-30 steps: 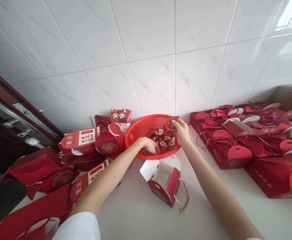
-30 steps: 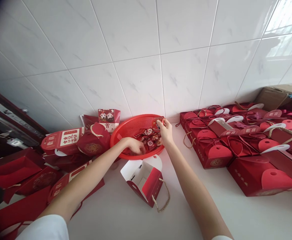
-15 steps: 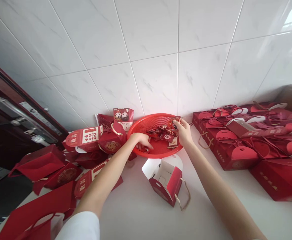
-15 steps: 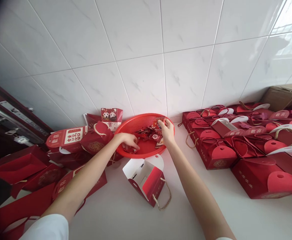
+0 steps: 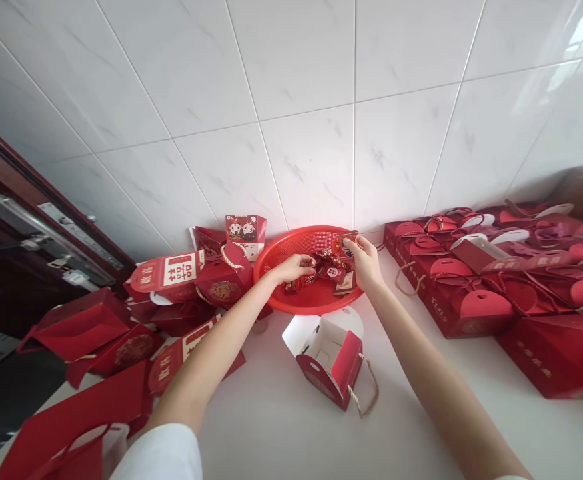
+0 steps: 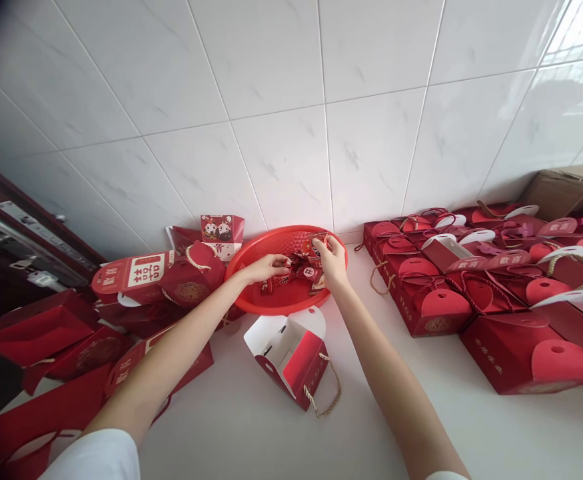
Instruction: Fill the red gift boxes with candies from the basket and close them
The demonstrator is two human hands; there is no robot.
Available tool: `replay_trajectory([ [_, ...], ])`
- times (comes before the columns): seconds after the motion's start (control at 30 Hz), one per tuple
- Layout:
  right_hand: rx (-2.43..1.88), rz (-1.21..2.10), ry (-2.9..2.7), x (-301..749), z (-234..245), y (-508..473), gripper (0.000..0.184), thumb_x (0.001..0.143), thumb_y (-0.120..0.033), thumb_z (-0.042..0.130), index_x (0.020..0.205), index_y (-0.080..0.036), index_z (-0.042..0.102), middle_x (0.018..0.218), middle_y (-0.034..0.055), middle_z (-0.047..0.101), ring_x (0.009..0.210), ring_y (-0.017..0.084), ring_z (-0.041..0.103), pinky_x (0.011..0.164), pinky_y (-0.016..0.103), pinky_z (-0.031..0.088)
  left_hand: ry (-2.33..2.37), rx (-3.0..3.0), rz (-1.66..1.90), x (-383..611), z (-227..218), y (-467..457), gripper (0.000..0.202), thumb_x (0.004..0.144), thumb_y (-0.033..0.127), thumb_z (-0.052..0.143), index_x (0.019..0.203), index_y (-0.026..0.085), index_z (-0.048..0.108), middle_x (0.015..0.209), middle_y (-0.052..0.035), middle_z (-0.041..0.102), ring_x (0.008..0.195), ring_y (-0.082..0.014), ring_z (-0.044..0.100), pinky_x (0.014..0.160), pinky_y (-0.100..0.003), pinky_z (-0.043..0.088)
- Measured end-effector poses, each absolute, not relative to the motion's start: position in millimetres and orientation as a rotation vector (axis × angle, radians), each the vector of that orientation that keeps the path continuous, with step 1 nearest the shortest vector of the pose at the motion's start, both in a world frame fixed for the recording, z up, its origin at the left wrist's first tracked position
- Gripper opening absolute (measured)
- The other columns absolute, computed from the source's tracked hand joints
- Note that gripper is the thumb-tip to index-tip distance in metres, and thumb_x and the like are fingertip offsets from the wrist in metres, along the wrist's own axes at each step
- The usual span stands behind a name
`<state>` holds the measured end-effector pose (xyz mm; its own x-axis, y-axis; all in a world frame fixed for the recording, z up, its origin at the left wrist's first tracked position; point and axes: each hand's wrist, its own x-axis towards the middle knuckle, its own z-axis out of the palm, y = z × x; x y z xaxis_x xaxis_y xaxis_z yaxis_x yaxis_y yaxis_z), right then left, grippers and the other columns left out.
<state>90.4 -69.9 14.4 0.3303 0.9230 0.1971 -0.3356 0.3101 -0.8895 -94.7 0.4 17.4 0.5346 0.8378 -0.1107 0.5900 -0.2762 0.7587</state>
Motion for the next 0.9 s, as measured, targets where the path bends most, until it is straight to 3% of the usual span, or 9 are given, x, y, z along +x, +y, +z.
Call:
replay_trajectory([
  [0.2,-0.805,1.073,-0.783,91,17,-71,0.031,0.062,-0.045,0.076,0.071,-0.023,0.057,0.073,-0.0011,0.064,0.075,0.019,0.061,0.068,0.031,0.053,1.1,1.838,0.508,-99,14,5,0.029,0.067,0.034,0.075,0.09,0.018,0.069,0.096,-0.0047,0.071,0.099,-0.0228,0.063,0.095,-0.035,0.045],
  [0.37,-0.751,1.181,-0.718,93,21,-72,0.026,0.057,-0.039,0.079,0.069,-0.022,0.062,0.073,-0.0013,0.066,0.074,0.019,0.063,0.067,0.032,0.055,1.104,1.761,0.56,-101,12,9,0.017,0.066,0.027,0.071,0.08,0.017,0.067,0.09,-0.0031,0.07,0.098,-0.0229,0.062,0.097,-0.036,0.043],
  [0.5,-0.761,1.207,-0.712,94,23,-74,0.024,0.056,-0.036,0.079,0.068,-0.022,0.064,0.074,-0.001,0.067,0.073,0.018,0.063,0.062,0.03,0.054,1.111,1.716,0.603,-100,13,8,0.014,0.069,0.024,0.066,0.081,0.018,0.068,0.091,-0.0027,0.07,0.096,-0.0208,0.063,0.095,-0.034,0.044],
  [0.7,-0.764,1.201,-0.727,94,20,-72,0.025,0.059,-0.038,0.079,0.072,-0.022,0.066,0.076,-0.0005,0.068,0.075,0.018,0.064,0.063,0.03,0.053,1.172,1.712,0.623,-98,19,2,0.012,0.07,0.026,0.07,0.078,0.017,0.067,0.087,-0.0026,0.071,0.091,-0.0189,0.064,0.088,-0.03,0.046],
  [0.9,-0.767,1.186,-0.738,95,14,-67,0.025,0.061,-0.04,0.079,0.071,-0.022,0.064,0.078,-0.0002,0.068,0.077,0.019,0.064,0.065,0.031,0.053,1.264,1.75,0.532,-96,24,-6,0.033,0.073,0.048,0.075,0.073,0.017,0.062,0.064,-0.0023,0.066,0.067,-0.0186,0.063,0.064,-0.028,0.045],
])
